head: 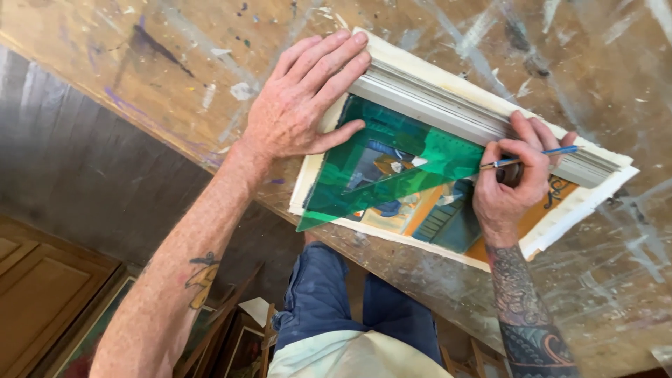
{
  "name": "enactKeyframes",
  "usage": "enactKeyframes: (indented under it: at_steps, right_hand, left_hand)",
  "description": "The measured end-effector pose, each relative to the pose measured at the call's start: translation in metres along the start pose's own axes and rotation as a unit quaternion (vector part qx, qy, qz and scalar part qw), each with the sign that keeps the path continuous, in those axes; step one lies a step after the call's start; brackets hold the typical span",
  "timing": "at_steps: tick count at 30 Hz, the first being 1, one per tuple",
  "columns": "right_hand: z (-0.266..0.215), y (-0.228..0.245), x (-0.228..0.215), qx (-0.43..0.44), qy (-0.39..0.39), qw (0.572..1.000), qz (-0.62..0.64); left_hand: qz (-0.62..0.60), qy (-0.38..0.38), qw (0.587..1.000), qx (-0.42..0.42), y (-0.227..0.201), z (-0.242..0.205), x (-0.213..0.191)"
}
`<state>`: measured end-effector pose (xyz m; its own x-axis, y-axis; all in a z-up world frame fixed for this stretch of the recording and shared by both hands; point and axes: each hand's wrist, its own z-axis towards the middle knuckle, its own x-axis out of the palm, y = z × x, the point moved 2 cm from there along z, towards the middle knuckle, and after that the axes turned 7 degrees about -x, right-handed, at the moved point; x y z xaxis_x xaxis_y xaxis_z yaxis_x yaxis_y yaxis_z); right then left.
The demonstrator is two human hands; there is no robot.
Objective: Using a ruler, triangle, and pencil to mark measurements on a printed canvas for layout.
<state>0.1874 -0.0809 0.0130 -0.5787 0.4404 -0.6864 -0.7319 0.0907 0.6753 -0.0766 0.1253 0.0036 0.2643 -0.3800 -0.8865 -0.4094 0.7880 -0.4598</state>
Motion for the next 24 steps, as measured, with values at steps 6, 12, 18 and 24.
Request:
enactKeyframes:
  at_steps: [6, 12, 18, 24]
  right_hand:
    - [-0.007, -0.007, -0.002, -0.026, 0.016, 1.0, 0.007]
    - [-0.007, -0.003, -0.003, -0.036, 0.05, 0.998, -0.004]
    - [-0.007, -0.003, -0.003, -0.039, 0.063, 0.997, -0.013]
    - [-0.011, -0.007, -0.003, -0.038, 0.069, 0.997, -0.018]
  left_hand:
    - [-0.069, -0.097, 0.993, -0.015, 0.011, -0.009, 0.011]
    - [-0.063, -0.115, 0.99, -0.052, 0.006, -0.027, 0.014]
    - [-0.037, -0.072, 0.996, 0.027, -0.004, -0.046, -0.002]
    - [-0.017, -0.063, 0.997, 0.052, 0.003, -0.047, 0.0]
